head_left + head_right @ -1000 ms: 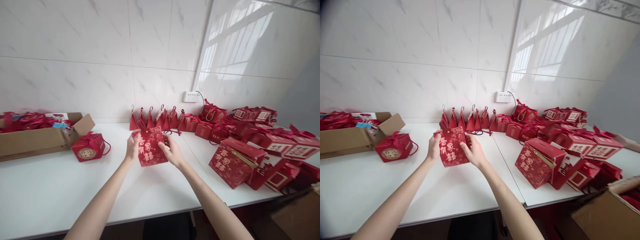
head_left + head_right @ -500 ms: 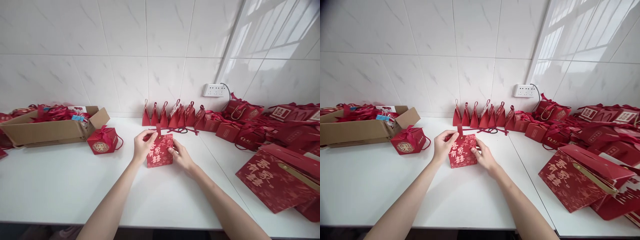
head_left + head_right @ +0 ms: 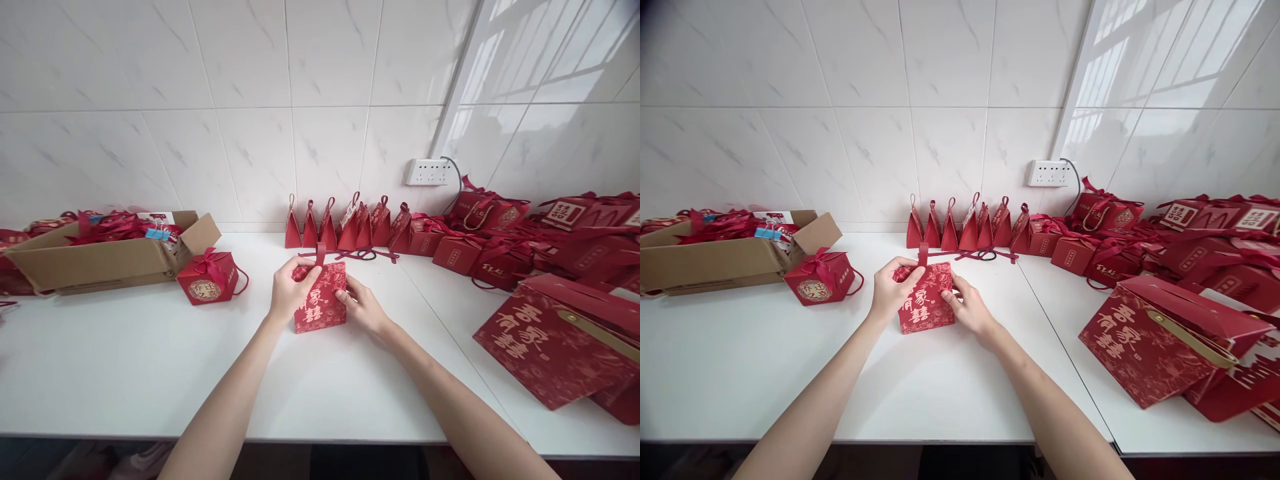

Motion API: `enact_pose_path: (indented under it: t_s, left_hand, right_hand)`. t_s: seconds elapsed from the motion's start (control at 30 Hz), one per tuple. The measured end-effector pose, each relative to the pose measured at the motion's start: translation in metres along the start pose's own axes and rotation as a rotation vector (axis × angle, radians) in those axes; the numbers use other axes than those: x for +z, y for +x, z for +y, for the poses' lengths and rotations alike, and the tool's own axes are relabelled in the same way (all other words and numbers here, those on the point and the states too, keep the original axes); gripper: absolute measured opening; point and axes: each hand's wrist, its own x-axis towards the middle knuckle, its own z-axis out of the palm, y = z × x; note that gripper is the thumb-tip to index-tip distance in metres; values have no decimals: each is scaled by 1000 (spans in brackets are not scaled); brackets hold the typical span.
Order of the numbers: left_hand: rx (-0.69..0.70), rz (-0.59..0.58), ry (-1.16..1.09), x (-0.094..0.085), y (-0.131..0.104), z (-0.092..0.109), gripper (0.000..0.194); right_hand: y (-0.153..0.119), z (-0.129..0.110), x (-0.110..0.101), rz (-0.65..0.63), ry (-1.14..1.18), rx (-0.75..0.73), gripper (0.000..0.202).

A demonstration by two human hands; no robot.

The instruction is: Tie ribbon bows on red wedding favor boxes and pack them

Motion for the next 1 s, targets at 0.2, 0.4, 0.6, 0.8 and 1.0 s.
enact_pose_path:
  t_s: [0.2,0.4,0.6,0.8,1.0]
  left_hand:
    - [12,10,13,-1,-1,0,16]
    - [69,44,24,2,-3,-2,14]
    - [3,-3,-28,10,-17,-7,32]
    - [173,-191,0,17,-33,-3,60]
    - [221,-343,-187,25,-35,-8,55]
  right_hand:
    - [0,-1,-1,1,5,-5,50]
    - [0,2,0,-11,-9,-2,47]
    - [0,14,2,382,-216,-39,66]
    - [-7,0,-7,35,-185,-107,92]
    - [-7,-19,-7,23,-69,-46,75]
